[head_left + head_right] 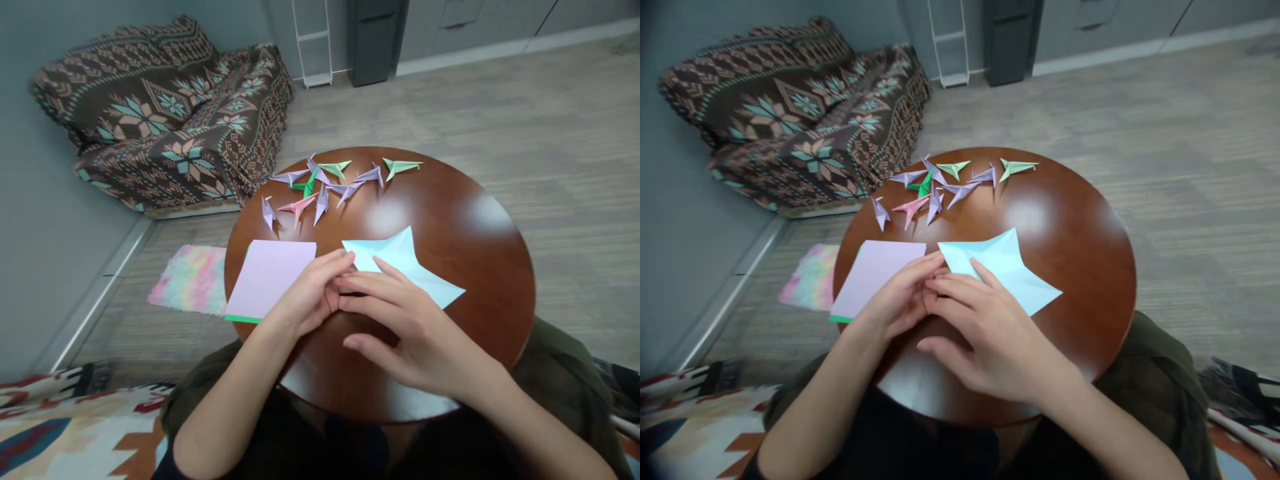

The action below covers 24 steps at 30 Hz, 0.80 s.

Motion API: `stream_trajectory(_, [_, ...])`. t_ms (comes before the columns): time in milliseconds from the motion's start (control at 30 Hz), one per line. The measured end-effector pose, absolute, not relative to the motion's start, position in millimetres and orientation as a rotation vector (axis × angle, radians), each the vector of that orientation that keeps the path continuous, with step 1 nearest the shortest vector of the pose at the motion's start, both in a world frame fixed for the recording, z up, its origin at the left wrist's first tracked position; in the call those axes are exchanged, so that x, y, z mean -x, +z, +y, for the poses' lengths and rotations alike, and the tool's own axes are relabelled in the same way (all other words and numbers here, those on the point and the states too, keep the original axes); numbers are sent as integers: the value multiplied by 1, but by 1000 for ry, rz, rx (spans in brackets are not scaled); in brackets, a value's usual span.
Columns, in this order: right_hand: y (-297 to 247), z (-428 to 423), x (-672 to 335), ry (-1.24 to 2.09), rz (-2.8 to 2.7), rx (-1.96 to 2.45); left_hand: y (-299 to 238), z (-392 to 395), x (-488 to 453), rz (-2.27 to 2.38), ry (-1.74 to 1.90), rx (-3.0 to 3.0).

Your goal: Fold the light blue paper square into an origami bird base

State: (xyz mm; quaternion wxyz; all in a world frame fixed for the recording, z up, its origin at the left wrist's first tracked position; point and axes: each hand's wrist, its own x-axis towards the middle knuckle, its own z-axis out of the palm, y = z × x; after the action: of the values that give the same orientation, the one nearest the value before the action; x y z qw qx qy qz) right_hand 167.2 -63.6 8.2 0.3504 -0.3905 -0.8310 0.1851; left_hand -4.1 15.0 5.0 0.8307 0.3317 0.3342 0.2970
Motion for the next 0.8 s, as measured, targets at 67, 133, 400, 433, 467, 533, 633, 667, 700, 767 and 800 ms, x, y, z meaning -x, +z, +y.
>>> stream_trajectory(67, [7, -65, -165, 475, -2203, 953, 5, 16, 4, 789, 646, -772])
stream_trajectory(133, [9, -66, -165, 499, -2221, 864, 3, 17, 5, 884, 682, -861])
stream_trajectory(400, [11, -46, -211, 191, -1544, 1334, -6, 27, 7, 909, 1110, -850])
stream_trajectory(433, [8, -42, -216, 307, -1466, 1335, -5, 28, 7, 907, 1136, -834])
stream_trajectory(467, [5, -38, -221, 445, -1396, 1343, -5, 28, 7, 901, 1144, -821])
stream_trajectory(533, [-1, -32, -227, 634, -1320, 1390, -4, 29, 7, 885, 1115, -814])
stream_trajectory(633, [-4, -29, -231, 740, -1231, 1418, -5, 29, 8, 889, 1038, -854])
stream_trajectory(667, [-4, -29, -232, 761, -1212, 1432, -5, 29, 9, 899, 1032, -882])
stream_trajectory(700, [-4, -29, -233, 782, -1200, 1447, -6, 30, 10, 906, 1051, -921])
stream_trajectory(767, [-3, -30, -233, 829, -1202, 1462, -7, 32, 12, 904, 1127, -1031])
stream_trajectory(800, [-2, -31, -233, 852, -1214, 1464, -8, 32, 13, 903, 1153, -1093])
